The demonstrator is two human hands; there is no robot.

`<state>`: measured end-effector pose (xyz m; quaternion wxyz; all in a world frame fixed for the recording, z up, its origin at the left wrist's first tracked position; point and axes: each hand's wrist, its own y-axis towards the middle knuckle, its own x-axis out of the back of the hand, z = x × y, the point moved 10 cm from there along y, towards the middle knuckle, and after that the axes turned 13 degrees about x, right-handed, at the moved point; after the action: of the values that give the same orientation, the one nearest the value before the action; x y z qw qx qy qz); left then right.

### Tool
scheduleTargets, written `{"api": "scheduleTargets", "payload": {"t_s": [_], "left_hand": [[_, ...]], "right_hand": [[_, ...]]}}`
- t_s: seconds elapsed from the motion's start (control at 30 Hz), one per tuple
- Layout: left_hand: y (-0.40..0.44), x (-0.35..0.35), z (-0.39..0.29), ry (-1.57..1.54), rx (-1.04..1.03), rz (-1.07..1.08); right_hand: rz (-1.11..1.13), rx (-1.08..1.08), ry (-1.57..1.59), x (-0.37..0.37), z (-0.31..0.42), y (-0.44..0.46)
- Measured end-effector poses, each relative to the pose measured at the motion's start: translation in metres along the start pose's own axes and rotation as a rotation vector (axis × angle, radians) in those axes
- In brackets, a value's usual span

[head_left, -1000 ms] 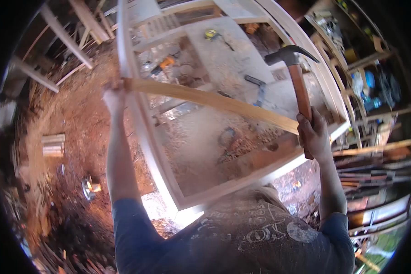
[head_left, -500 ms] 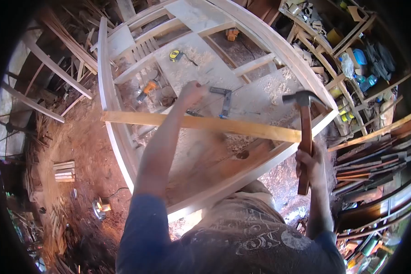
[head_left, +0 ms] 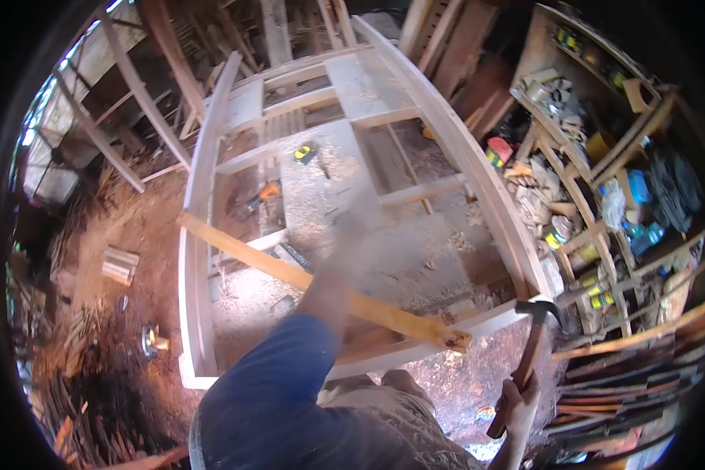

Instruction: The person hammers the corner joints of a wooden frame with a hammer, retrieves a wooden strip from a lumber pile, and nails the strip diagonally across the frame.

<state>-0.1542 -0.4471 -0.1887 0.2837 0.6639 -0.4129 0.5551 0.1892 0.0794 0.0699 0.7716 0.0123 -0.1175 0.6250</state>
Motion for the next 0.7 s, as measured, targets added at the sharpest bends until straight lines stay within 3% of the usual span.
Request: {"api": "scheduleTargets", "payload": {"t_s": [0.27,0.47,0.7], "left_hand": [[-0.017,0.035,0.007,-0.234,0.321,-0.067],[-0.019,0.016,-0.001,-0.297,0.365,-0.108],[-0.04,0.033,-0.008,-0.41,0.367,0.003]], "right_hand": [[0.102,0.058,0.1,-0.009,0.003,0.068],[0.238,0.096,0.122,-0.059,0.052,0.081],[0.378,0.105,0.085,-0.07,0.042,0.06]]}}
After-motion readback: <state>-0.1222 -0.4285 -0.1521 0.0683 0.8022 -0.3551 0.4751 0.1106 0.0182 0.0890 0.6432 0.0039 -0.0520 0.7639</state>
